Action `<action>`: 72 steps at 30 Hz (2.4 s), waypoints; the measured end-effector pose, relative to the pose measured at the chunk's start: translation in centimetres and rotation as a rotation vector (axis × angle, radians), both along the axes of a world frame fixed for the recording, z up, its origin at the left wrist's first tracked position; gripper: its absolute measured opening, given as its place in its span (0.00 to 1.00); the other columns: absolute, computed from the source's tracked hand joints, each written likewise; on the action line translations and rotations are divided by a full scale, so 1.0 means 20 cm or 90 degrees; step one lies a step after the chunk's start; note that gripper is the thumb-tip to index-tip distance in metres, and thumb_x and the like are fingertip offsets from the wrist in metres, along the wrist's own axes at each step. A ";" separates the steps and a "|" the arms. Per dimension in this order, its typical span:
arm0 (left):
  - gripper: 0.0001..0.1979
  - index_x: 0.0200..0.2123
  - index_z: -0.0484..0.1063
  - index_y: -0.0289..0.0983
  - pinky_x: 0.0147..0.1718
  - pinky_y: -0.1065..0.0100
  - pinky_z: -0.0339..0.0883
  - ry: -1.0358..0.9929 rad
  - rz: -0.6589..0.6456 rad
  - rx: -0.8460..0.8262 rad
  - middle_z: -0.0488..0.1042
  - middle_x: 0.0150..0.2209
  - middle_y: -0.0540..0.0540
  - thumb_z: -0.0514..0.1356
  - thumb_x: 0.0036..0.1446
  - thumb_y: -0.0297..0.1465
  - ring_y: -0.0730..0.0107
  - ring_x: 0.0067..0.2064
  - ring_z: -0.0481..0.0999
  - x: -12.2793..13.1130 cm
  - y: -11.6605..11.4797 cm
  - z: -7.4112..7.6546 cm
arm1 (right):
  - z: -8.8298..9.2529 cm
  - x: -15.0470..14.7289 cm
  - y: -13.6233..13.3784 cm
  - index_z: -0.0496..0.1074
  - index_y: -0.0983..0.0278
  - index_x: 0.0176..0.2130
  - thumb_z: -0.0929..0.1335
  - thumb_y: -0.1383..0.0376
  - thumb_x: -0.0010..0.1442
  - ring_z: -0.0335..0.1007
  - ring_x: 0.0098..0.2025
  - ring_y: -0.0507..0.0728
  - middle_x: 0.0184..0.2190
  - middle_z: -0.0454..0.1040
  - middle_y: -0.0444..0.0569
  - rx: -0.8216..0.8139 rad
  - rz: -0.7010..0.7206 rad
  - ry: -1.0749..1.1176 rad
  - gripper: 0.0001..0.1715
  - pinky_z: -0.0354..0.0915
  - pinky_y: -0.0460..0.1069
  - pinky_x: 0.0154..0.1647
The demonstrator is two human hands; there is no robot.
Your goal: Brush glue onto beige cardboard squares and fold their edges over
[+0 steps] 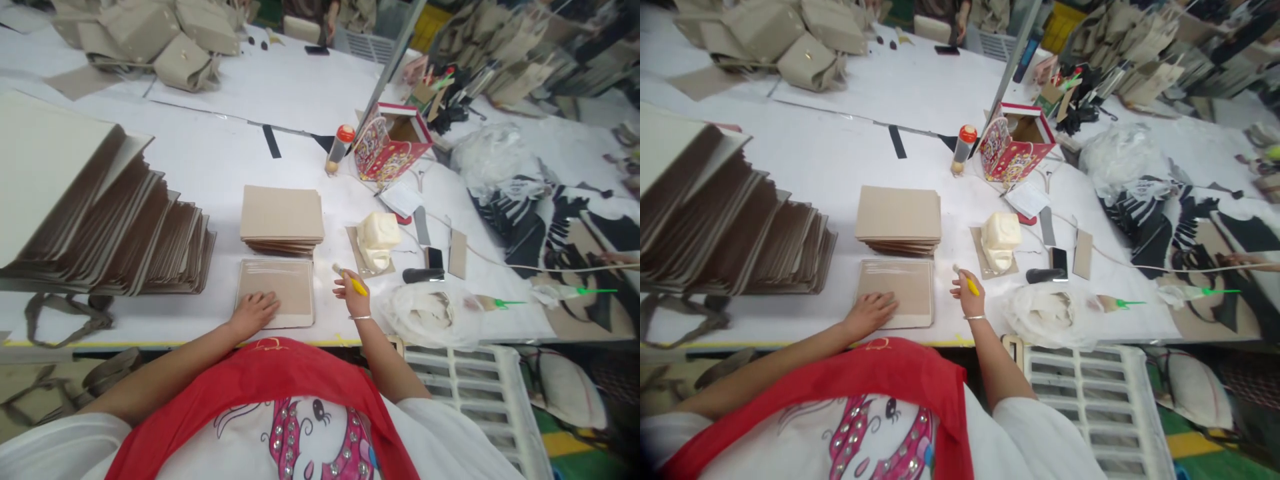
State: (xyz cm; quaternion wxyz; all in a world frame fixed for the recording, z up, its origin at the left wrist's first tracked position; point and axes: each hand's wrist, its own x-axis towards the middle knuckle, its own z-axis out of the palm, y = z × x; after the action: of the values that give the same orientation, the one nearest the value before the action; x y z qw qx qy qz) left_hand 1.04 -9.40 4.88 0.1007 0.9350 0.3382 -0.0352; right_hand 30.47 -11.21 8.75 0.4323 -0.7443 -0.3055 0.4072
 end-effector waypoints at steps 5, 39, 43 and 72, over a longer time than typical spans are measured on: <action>0.17 0.52 0.65 0.42 0.43 0.58 0.59 0.000 -0.015 -0.012 0.64 0.56 0.42 0.50 0.60 0.36 0.56 0.51 0.63 0.06 0.00 0.01 | -0.16 0.03 -0.08 0.63 0.64 0.49 0.57 0.57 0.63 0.72 0.32 0.53 0.33 0.74 0.50 0.011 0.226 -0.383 0.19 0.66 0.47 0.32; 0.11 0.28 0.68 0.31 0.12 0.83 0.53 -0.828 0.708 -1.153 0.69 0.20 0.52 0.68 0.42 0.24 0.83 0.18 0.67 0.56 0.16 0.15 | 0.04 -0.07 -0.24 0.54 0.59 0.39 0.63 0.56 0.57 0.67 0.30 0.52 0.31 0.69 0.44 0.099 0.274 0.079 0.15 0.65 0.48 0.32; 0.06 0.28 0.66 0.32 0.22 0.79 0.68 -0.931 0.838 -1.057 0.73 0.23 0.49 0.63 0.48 0.22 0.75 0.26 0.76 0.44 0.14 0.12 | -0.02 -0.16 -0.22 0.56 0.60 0.39 0.68 0.55 0.52 0.68 0.31 0.53 0.32 0.69 0.45 0.075 0.290 -0.068 0.20 0.64 0.49 0.33; 0.11 0.20 0.66 0.36 0.24 0.72 0.58 -0.346 0.720 -0.268 0.66 0.19 0.52 0.61 0.48 0.36 0.73 0.24 0.67 -0.09 0.49 -0.10 | -0.37 -0.35 0.28 0.60 0.64 0.40 0.59 0.54 0.58 0.68 0.29 0.55 0.30 0.71 0.49 0.061 0.238 -0.431 0.17 0.58 0.47 0.29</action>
State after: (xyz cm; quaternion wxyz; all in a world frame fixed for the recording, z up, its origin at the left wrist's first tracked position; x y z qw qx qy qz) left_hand -0.79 0.47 2.98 0.3662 0.5490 0.7256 0.1948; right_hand 23.47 -5.69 1.29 0.2599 -0.7470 -0.5800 0.1951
